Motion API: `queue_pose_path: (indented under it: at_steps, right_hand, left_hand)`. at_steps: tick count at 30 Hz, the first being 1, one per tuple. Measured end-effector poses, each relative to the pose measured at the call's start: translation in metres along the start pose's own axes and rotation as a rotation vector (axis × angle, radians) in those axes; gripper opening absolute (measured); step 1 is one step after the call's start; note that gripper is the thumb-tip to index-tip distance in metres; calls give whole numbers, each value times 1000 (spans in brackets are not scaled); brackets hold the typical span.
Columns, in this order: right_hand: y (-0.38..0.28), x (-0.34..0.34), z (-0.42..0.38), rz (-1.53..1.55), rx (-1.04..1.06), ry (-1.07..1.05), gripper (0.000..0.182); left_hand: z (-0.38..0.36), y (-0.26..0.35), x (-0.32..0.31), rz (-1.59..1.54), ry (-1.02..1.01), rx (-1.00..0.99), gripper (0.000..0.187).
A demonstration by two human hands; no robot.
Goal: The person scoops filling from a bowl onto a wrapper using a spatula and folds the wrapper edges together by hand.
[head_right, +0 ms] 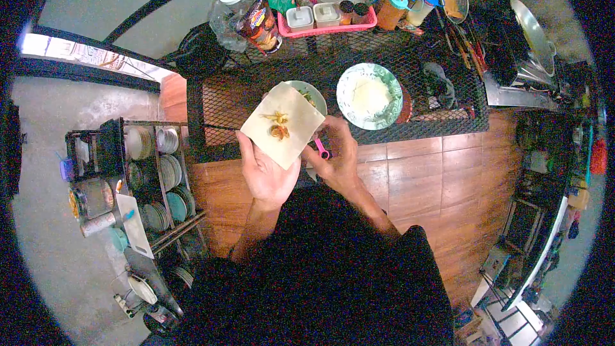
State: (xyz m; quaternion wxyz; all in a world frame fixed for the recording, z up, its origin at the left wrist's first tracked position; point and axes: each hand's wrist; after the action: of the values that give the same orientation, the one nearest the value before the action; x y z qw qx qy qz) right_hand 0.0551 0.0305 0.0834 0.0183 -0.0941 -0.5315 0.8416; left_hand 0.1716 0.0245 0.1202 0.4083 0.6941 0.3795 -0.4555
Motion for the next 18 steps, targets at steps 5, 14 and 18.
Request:
queue_pose_path:
  at_steps: [5, 14, 18]
  right_hand:
    - [-1, -5, -3, -34, 149, 22, 59]
    - [-19, -2, 11, -126, 181, -114, 42]
    - [-40, -8, 23, 9, 165, -94, 33]
  left_hand:
    - [-3, -3, -10, 101, 47, -45, 61]
    - [-10, -1, -20, 296, -16, -146, 65]
    - [-12, -1, -33, 314, -43, -250, 69]
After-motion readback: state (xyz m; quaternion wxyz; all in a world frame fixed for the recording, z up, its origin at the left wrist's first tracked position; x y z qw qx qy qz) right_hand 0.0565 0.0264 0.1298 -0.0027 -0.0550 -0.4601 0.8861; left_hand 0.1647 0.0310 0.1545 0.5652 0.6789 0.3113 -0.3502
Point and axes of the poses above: each hand's wrist, its own z-axis towards the middle knuckle, its own x-axis out of the back of the hand, y = z × x, and after that the axes turned 10 degrees about x, right-handed
